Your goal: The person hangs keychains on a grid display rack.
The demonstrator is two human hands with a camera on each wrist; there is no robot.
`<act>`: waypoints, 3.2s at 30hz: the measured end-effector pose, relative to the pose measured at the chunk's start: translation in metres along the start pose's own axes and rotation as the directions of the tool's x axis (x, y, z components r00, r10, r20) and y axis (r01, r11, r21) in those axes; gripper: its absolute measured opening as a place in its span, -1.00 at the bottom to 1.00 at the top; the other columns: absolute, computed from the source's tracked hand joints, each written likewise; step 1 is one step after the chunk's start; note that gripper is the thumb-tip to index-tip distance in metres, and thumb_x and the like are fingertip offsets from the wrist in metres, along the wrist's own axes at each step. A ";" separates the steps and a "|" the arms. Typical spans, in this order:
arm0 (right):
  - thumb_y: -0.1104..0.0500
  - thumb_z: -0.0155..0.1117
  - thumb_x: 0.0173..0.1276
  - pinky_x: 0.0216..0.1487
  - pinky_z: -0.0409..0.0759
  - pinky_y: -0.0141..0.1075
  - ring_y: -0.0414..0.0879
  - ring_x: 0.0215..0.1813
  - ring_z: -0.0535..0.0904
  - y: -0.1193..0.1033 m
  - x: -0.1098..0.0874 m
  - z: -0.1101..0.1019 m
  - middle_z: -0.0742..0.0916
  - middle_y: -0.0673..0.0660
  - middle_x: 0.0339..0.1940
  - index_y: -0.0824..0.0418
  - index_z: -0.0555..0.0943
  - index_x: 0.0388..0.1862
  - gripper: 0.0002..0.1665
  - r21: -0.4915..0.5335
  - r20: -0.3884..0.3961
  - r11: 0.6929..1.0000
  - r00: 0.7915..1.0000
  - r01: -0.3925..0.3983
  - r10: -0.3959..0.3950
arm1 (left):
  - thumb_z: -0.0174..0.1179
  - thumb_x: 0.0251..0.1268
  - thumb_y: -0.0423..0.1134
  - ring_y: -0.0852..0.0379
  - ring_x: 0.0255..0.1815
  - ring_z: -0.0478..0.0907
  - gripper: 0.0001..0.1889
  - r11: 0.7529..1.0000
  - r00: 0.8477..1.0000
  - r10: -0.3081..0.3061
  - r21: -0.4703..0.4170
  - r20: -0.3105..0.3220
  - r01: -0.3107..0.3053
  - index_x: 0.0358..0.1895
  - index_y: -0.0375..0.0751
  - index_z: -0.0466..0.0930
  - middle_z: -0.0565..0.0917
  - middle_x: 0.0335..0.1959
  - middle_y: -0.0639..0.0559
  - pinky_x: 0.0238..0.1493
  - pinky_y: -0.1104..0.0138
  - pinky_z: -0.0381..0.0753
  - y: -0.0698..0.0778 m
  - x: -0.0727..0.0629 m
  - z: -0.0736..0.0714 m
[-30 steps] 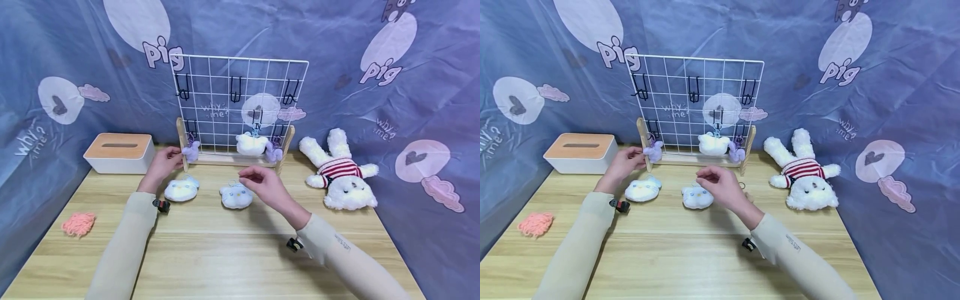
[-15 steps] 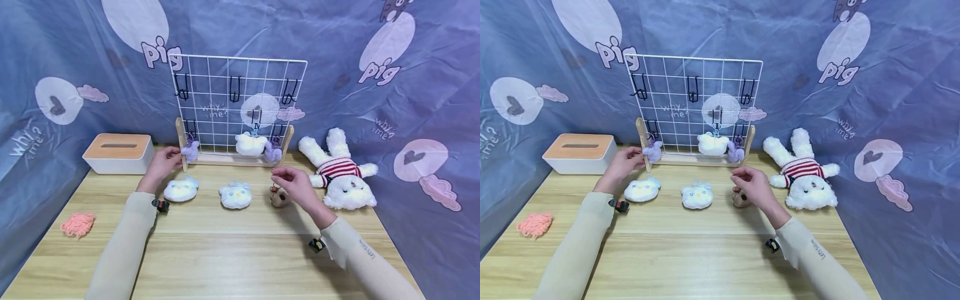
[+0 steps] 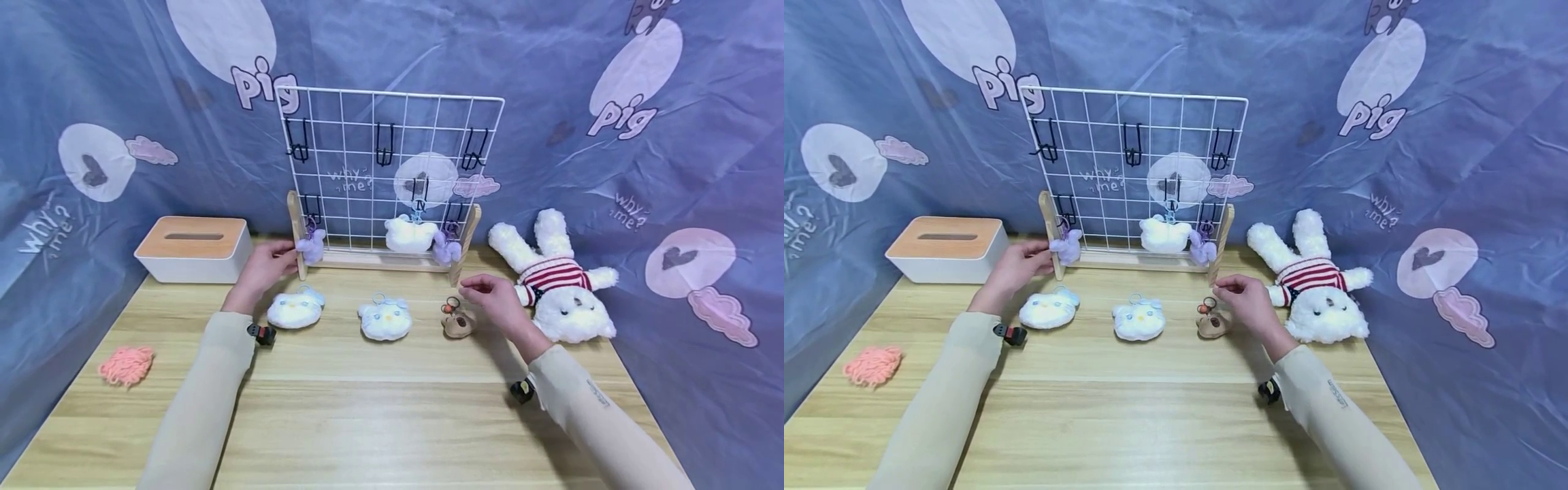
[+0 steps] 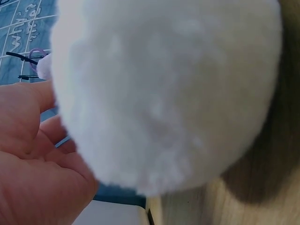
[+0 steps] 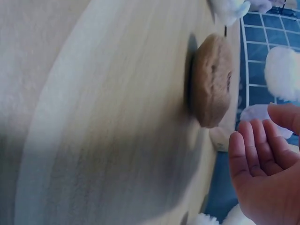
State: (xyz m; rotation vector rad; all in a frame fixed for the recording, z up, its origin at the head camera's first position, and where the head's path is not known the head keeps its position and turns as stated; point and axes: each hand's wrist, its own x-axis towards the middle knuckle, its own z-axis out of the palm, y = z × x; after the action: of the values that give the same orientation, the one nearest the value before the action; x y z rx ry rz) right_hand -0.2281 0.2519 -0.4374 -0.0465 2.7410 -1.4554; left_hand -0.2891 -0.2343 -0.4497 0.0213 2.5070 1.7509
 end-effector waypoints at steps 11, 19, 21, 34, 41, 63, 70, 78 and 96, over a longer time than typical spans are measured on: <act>0.16 0.51 0.54 -0.10 0.69 -0.47 -0.17 -0.11 0.71 0.012 0.017 -0.001 0.89 0.31 0.01 0.39 0.80 0.18 -0.62 -0.149 0.134 0.988 0.990 -0.028 0.048 | 0.11 0.81 -0.24 -0.24 0.15 0.83 -0.52 0.993 0.998 0.051 0.112 -0.042 -0.046 0.52 -0.54 0.52 0.68 0.34 -0.57 0.03 0.55 0.89 -0.001 0.002 0.001; 0.26 0.54 0.48 -0.09 0.72 -0.50 -0.19 -0.12 0.74 0.019 0.024 0.000 0.89 0.33 0.01 0.41 0.78 0.19 -0.63 -0.182 0.190 0.983 0.980 -0.020 0.055 | 0.11 0.82 -0.25 -0.26 0.12 0.83 -0.54 0.989 0.995 0.081 0.132 -0.058 -0.073 0.49 -0.55 0.55 0.70 0.30 -0.56 0.03 0.51 0.91 -0.002 0.002 0.003; 0.28 0.55 0.46 -0.08 0.73 -0.50 -0.20 -0.12 0.73 0.020 0.025 0.000 0.89 0.33 0.02 0.41 0.77 0.19 -0.62 -0.182 0.203 0.983 0.978 -0.009 0.046 | 0.12 0.81 -0.25 -0.26 0.12 0.82 -0.54 0.989 0.995 0.081 0.131 -0.060 -0.073 0.49 -0.54 0.55 0.70 0.30 -0.54 0.07 0.46 0.93 -0.002 0.003 0.003; 0.37 0.56 0.37 -0.11 0.68 -0.51 -0.20 -0.17 0.68 0.024 0.033 0.006 0.85 0.25 -0.16 0.41 0.80 0.10 -0.66 -0.223 0.242 0.972 0.970 0.080 -0.024 | 0.15 0.81 -0.22 -0.35 0.19 0.82 -0.52 0.991 0.998 0.051 0.124 -0.048 -0.044 0.50 -0.54 0.54 0.68 0.31 -0.56 0.15 0.36 0.94 -0.001 0.000 0.003; 0.33 0.57 0.39 -0.12 0.65 -0.49 -0.21 -0.17 0.65 0.023 0.035 0.006 0.84 0.19 -0.21 0.36 0.82 0.09 -0.69 -0.264 0.273 0.954 0.960 0.140 -0.065 | 0.14 0.81 -0.24 -0.39 0.21 0.79 -0.52 0.992 0.998 0.048 0.121 -0.046 -0.043 0.52 -0.54 0.52 0.67 0.32 -0.55 0.23 0.24 0.94 -0.002 0.002 0.002; 0.17 0.57 0.48 0.04 0.66 -0.32 -0.17 -0.15 0.70 0.017 0.032 0.001 0.90 0.10 -0.24 0.18 0.85 -0.22 -0.91 -0.336 0.312 0.921 0.946 0.198 -0.090 | 0.14 0.80 -0.24 -0.28 0.14 0.82 -0.52 0.989 0.997 0.054 0.138 -0.057 -0.045 0.50 -0.55 0.53 0.68 0.29 -0.52 0.13 0.36 0.95 -0.001 0.001 0.002; 0.10 0.58 0.49 -0.04 0.63 -0.34 -0.17 -0.16 0.67 0.012 0.027 -0.005 0.90 0.06 -0.25 0.17 0.88 -0.18 -0.86 -0.311 0.292 0.938 0.954 0.156 -0.063 | 0.13 0.80 -0.24 -0.34 0.15 0.81 -0.53 0.990 0.997 0.050 0.134 -0.060 -0.042 0.50 -0.55 0.52 0.68 0.26 -0.51 0.06 0.46 0.93 -0.001 0.001 0.002; 0.12 0.57 0.51 -0.14 0.69 -0.40 -0.16 -0.20 0.71 0.002 0.020 -0.008 0.89 0.10 -0.26 0.19 0.87 -0.13 -0.85 -0.243 0.249 0.961 0.966 0.131 -0.069 | 0.14 0.80 -0.23 -0.31 0.15 0.81 -0.52 0.990 0.997 0.047 0.132 -0.055 -0.039 0.50 -0.54 0.52 0.68 0.24 -0.50 0.03 0.51 0.92 0.001 0.000 0.002; 0.17 0.44 0.61 -0.15 0.80 -0.44 -0.16 -0.18 0.81 -0.012 0.000 -0.016 0.92 0.20 -0.17 0.30 0.85 0.06 -0.77 -0.150 0.184 0.984 0.981 0.097 -0.068 | 0.12 0.78 -0.29 0.10 -0.07 0.78 -0.54 0.990 0.997 0.060 0.127 -0.052 -0.053 0.50 -0.58 0.51 0.67 0.22 -0.51 0.03 0.51 0.92 0.002 0.000 0.004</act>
State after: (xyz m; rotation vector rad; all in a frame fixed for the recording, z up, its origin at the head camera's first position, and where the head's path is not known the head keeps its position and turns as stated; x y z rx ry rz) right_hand -0.2287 0.2585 -0.4190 -0.2848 2.7284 -1.1823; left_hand -0.2886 -0.2302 -0.4495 0.0529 2.6784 1.6317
